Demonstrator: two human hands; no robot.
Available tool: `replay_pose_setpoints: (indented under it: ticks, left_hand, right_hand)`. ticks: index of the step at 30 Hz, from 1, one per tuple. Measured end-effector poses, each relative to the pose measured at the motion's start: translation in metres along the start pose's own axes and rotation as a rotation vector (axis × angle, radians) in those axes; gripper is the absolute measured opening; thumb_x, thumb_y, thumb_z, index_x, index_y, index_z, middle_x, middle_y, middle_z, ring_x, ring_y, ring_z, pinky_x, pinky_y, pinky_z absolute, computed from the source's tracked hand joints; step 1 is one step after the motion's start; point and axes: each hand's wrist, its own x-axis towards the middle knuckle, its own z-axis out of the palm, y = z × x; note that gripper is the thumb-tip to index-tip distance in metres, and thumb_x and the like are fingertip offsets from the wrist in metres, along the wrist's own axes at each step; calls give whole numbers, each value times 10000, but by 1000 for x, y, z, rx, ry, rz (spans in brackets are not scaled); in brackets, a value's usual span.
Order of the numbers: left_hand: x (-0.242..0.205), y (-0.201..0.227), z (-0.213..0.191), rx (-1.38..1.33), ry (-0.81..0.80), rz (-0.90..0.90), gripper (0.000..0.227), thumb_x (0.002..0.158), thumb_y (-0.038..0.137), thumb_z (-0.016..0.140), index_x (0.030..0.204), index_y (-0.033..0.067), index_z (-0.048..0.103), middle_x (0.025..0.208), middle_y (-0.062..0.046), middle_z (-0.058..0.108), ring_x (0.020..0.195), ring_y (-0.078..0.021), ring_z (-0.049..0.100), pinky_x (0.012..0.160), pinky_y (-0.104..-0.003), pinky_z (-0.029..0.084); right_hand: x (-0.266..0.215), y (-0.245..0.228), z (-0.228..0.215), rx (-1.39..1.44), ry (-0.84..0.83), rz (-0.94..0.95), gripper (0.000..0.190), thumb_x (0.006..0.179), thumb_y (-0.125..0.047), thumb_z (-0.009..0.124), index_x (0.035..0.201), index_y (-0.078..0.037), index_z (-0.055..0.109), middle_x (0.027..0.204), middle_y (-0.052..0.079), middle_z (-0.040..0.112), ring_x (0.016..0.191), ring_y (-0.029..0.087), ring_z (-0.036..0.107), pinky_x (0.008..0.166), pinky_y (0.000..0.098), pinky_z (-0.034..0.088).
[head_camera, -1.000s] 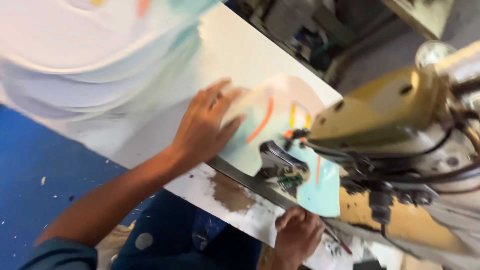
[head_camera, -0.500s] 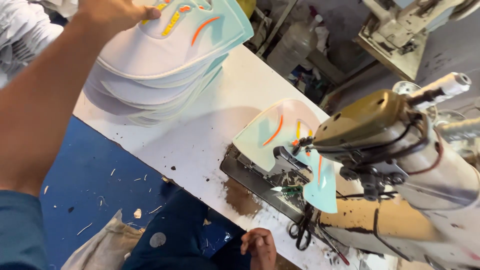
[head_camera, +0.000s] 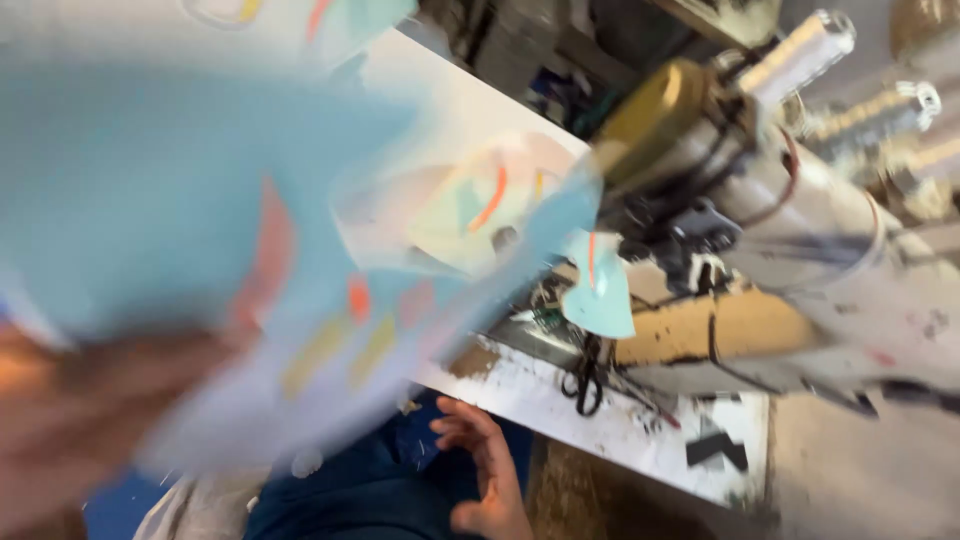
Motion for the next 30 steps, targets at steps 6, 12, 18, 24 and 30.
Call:
replay_pose_setpoints:
  ticks: [6,12,18,24,30]
  left_hand:
    - [-63,-17,183,-503,-261,-379,445,805,101,825,1240,109,731,1109,-116,791,860,-190,794,688,-273,613]
    - [-14,-1,237,-392,-46,-174,545,794,114,863,1298,60,663,1184,-168,721,971,-240,760,825,-319,602]
    - [50,-20,259,-211,-80,-280,615,815,114,839,1383,35,616,1241,-221,684,1066,-346,703,883,-385,571]
    - [65,-48,274,-360,-204,-500,639,804,156,831,1395,68,604,1249,-199,674,1113,-273,701,850,-353,591]
    - [75,-69,294,-325,-208,-438,661,802,169,857,1404,48,612,1133,-167,713,1054,-236,694,942,-339,526]
  right_hand:
    - [-59,51,-52,-103,417,218,751,800,-202,862,1400,84,513,1257,231,701,1116,309,696,979,425,579]
    - [-13,-1,-65,-55,739,177,826,723,-91,852,1408,116,441,1167,257,705,1038,352,717,906,466,625]
    - [58,-54,-72,-20,687,156,854,771,-120,751,1504,32,341,1182,267,663,1005,350,721,847,464,636]
    - [79,-37,-77,90,707,217,808,817,-75,710,1523,-10,322,1298,251,613,1108,307,672,909,428,598]
    - [97,-19,-88,137,715,162,809,848,-60,712,1546,-22,306,1324,238,597,1146,284,654,944,433,579]
